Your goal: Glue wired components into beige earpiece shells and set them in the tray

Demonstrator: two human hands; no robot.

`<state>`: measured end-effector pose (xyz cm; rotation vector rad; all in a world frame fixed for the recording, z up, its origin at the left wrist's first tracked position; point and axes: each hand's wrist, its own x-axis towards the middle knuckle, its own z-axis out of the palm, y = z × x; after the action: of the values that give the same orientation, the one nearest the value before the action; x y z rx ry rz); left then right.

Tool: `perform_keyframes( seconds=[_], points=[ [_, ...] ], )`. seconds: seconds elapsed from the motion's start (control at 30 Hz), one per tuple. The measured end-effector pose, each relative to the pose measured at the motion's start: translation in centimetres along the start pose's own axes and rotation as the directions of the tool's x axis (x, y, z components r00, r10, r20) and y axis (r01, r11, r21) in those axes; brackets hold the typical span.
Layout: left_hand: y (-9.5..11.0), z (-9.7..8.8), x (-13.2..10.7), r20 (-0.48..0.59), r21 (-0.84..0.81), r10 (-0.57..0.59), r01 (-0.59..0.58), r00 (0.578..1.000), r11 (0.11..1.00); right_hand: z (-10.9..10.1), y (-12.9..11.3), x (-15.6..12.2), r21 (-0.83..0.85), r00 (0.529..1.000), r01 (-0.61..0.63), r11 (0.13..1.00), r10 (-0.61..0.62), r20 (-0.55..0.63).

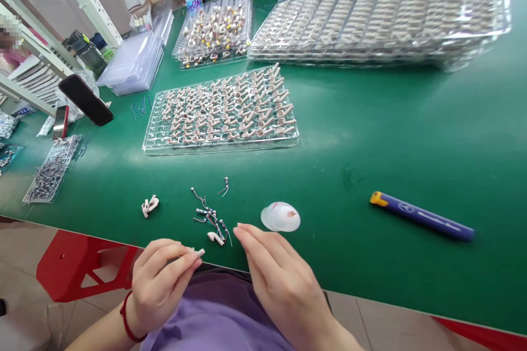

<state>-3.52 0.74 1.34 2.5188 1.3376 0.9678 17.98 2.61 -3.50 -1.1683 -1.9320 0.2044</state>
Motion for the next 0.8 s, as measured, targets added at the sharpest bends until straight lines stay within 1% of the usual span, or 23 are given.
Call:
perform_keyframes(
  seconds=[0.07, 0.1, 0.17, 0.2, 0.23, 0.3, 0.33, 0.37, 0.43, 0.5, 0.57, 0.63, 0.8],
  points=[
    [-0.8, -0.1, 0.6, 0.001, -0.02, 0.004, -0.004, 1.0, 1.0, 0.7, -0.2, 0.6, 0.014, 0.997, 0.064, 0.998, -0.064, 0.038],
    [-1.5, -0.2, 1.2, -0.003, -0.035, 0.01, -0.01, 1.0, 0.999, 1.1, -0.3, 0.9, 0.012, 0.994, 0.087, 0.996, -0.088, 0.058],
    [-3.6, -0.3, 2.8, -0.017, -0.067, 0.019, -0.02, 1.0, 0.998, 1.7, -0.2, 1.4, 0.001, 0.991, 0.111, 0.994, -0.111, 0.075],
    [-5.0, -0.4, 4.0, -0.024, -0.073, 0.012, -0.014, 1.0, 0.997, 2.0, -0.1, 1.5, -0.003, 0.991, 0.113, 0.994, -0.113, 0.072],
    [-6.5, -0.5, 5.2, -0.034, -0.07, -0.019, 0.016, 0.999, 0.997, 2.1, -0.1, 1.6, -0.002, 0.992, 0.111, 0.994, -0.111, 0.061],
    [-9.8, -0.6, 8.1, -0.054, -0.003, -0.162, 0.162, 0.985, 0.987, 2.3, 0.0, 1.6, 0.007, 0.995, 0.099, 0.995, -0.099, 0.029],
    [-11.4, -0.7, 9.6, -0.075, 0.024, -0.196, 0.198, 0.978, 0.98, 2.2, 0.1, 1.6, 0.015, 0.996, 0.089, 0.996, -0.089, 0.014],
    [-13.0, -0.7, 11.1, -0.096, 0.041, -0.215, 0.22, 0.972, 0.975, 2.1, 0.1, 1.5, 0.024, 0.997, 0.077, 0.997, -0.077, 0.003],
    [-15.7, -0.8, 13.7, -0.102, 0.071, -0.245, 0.253, 0.964, 0.965, 1.9, 0.1, 1.4, 0.037, 0.999, 0.047, 0.998, -0.047, -0.008],
    [-17.8, -0.7, 15.9, -0.094, 0.097, -0.268, 0.277, 0.959, 0.956, 1.6, 0.0, 1.3, 0.044, 1.0, 0.025, 0.999, -0.025, -0.004],
    [-19.2, -0.7, 17.3, -0.076, 0.121, -0.283, 0.291, 0.956, 0.949, 1.3, 0.0, 1.3, 0.059, 1.0, 0.015, 0.998, -0.016, 0.004],
    [-20.2, -0.7, 18.2, -0.046, 0.14, -0.294, 0.298, 0.955, 0.944, 1.1, 0.0, 1.3, 0.085, 1.0, 0.007, 0.996, -0.008, 0.006],
    [-21.2, -0.6, 19.1, 0.042, 0.17, -0.301, 0.29, 0.953, 0.942, 1.0, 0.0, 1.4, 0.139, 1.0, -0.006, 0.99, 0.007, -0.008]
  ],
)
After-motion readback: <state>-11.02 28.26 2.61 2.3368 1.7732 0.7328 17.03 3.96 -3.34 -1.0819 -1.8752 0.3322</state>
